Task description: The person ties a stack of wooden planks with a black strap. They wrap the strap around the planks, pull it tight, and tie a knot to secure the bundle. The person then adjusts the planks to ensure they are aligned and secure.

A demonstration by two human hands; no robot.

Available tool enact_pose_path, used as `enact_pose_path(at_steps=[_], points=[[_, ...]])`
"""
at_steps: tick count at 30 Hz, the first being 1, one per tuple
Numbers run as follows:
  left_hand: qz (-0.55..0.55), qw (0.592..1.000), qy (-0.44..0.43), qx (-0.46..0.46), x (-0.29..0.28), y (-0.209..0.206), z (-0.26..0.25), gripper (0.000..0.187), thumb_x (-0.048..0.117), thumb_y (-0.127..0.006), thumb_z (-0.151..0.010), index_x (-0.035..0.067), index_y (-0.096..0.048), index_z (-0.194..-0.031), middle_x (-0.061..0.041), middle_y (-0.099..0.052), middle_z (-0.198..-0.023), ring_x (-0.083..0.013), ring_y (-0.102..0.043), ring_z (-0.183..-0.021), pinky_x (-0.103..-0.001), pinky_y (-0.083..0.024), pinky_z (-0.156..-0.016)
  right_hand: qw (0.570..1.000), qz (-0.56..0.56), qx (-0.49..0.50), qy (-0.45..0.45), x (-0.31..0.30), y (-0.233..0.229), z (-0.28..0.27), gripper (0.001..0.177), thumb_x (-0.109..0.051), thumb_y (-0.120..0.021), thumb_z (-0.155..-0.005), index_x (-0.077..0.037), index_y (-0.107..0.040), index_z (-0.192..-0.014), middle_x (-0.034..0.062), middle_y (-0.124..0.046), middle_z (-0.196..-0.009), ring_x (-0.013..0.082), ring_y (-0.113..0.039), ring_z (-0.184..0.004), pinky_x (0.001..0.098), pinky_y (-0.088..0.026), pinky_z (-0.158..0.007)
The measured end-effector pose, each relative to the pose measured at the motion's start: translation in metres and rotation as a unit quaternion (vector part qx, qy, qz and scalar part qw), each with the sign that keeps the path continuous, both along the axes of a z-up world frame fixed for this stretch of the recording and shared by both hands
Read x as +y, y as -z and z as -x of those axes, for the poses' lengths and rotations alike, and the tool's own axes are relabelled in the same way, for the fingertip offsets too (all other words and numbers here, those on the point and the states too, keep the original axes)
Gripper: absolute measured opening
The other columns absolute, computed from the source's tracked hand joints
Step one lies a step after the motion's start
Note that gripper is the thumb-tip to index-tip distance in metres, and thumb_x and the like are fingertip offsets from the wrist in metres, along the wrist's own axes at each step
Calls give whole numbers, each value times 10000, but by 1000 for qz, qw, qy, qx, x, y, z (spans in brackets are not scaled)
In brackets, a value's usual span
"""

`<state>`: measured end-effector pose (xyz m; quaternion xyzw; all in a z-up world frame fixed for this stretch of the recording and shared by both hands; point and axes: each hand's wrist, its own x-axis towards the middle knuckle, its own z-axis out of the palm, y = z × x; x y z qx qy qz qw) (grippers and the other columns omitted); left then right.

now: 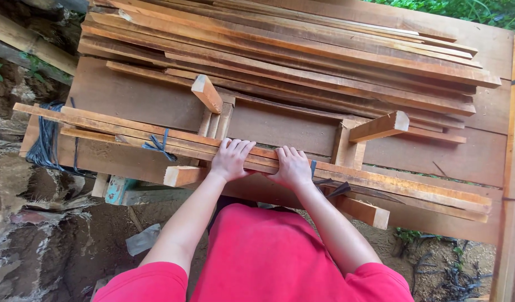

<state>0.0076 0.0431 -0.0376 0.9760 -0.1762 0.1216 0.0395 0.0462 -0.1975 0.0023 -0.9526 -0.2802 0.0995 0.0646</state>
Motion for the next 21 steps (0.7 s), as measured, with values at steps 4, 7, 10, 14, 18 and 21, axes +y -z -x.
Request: enact_pose_path(at_steps=[4,7,10,14,18,21], points=[[1,1000,1,-8,-2,-5,-3,904,439,-743,-480,210,-598,-1343,1,-612,-1184,-193,-568,-1106,-425,-421,-987,1000,2,-9,-2,0,5,-6,879,-729,-737,-540,-203,-592,-1228,-6,-616,-1062,182,-620,-1074,351,-479,-917],[0,1000,4,-4,-2,0,4,969,512,-776,-459,213,-594,-1363,-11,-613,-1234,-199,-560,-1159,-439,-415,-1030,1000,-1,1,-9,-1,6,-1,867,-705,-750,-560,-187,-606,-1241,21,-645,-1090,209,-631,-1093,368,-474,-937],[0,1000,2,8,-2,-4,0,1015,447,-814,-423,196,-578,-1378,-13,-604,-1267,-194,-546,-1216,-439,-410,-1074,1000,-25,15,6,2,-13,-10,908,-773,-722,-564,-182,-605,-1243,18,-655,-1082,209,-648,-1083,361,-486,-952],[84,991,-45,91,-17,-25,18,1079,395,-894,-515,150,-492,-1486,-41,-485,-1529,-251,-407,-1445,-484,-280,-1218,976,-42,209,54,4,-46,-30,722,-703,-658,-780,-169,-678,-1266,115,-744,-1096,328,-712,-1071,449,-540,-919],[492,848,-173,92,-40,-54,58,229,223,-798,-887,149,-749,-1098,3,-735,-1025,-224,-724,-998,-348,-555,-912,925,53,371,62,23,-45,-64,838,-842,-491,-821,-193,-709,-1303,171,-751,-1198,360,-687,-1194,475,-530,-1001],[614,638,-401,235,-43,-48,83,334,291,-626,-1037,117,-768,-789,-26,-774,-727,-152,-720,-708,-299,-567,-769,875,56,479,49,33,-3,-78,907,-896,-496,-759,-172,-717,-1258,165,-716,-1289,364,-625,-1289,487,-495,-1071]])
